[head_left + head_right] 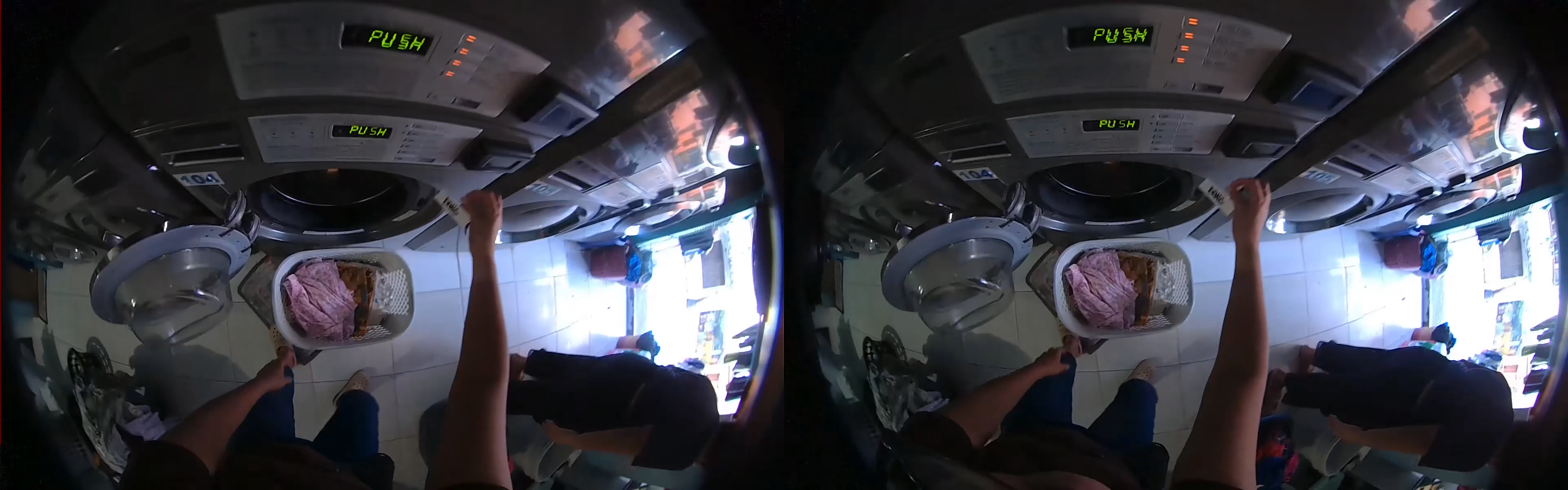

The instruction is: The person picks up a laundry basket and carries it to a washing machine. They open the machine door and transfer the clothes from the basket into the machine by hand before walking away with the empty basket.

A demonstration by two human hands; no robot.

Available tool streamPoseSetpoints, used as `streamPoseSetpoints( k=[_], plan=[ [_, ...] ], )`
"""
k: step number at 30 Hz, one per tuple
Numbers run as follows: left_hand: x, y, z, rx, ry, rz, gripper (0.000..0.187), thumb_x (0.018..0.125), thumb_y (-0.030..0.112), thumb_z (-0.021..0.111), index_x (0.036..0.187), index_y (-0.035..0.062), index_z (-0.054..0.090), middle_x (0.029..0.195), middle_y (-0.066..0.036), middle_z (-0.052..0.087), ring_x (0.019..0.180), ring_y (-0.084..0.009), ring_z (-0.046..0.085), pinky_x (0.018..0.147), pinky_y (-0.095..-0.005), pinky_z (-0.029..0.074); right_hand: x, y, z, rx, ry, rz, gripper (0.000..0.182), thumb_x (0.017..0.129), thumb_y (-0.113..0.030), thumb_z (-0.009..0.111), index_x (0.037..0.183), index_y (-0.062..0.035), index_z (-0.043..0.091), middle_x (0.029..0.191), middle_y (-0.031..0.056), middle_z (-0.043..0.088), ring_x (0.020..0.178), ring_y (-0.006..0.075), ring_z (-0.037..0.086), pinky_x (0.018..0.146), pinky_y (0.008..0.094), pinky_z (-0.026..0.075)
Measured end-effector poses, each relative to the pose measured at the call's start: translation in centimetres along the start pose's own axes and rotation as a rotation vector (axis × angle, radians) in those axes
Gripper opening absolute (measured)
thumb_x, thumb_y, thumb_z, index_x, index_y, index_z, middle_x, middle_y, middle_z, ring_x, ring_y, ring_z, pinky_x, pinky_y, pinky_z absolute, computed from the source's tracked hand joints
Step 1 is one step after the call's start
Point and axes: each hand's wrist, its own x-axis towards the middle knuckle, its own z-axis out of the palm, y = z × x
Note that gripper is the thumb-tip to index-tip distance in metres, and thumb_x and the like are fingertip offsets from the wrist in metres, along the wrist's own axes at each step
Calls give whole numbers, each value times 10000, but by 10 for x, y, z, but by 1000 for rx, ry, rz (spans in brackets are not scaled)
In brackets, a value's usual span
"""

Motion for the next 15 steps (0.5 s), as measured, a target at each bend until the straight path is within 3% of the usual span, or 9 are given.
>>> streamPoseSetpoints(
  k=[2,3,6,12,15],
  plan=[
    [-5,-69,30,331,-121,-192,821,638,423,679,1289,110,287,1306,-203,300,1157,-377,365,927,-447,344,12,-1,9,-149,42,-35,95,652,-43,617,719,-66,553,774,90,505,807,269,481,731,350,373],
    [-29,-46,12,162,-166,-330,888,624,456,676,1331,155,231,1388,-182,114,1218,-412,244,968,-496,280,12,14,16,-44,89,2,86,663,-37,616,721,-65,559,784,82,496,809,251,483,710,340,386],
    [-32,-28,-1,109,-111,-342,871,621,459,681,1321,171,251,1394,-180,86,1225,-397,241,955,-530,277,16,17,19,-42,149,35,83,731,-49,627,780,-57,561,847,54,475,780,149,487,653,267,416],
    [-37,24,-8,193,-96,-425,858,618,469,682,1315,191,266,1377,-164,118,1215,-372,248,941,-524,295,16,17,22,-85,174,74,143,701,-80,679,795,-69,571,878,55,470,810,156,500,642,262,433],
    [-30,21,7,245,-74,-417,859,614,481,681,1314,195,274,1374,-168,120,1221,-366,233,938,-520,291,20,16,21,-253,259,-156,173,677,-80,702,797,-78,577,897,54,463,820,161,501,639,253,443]
  ],
)
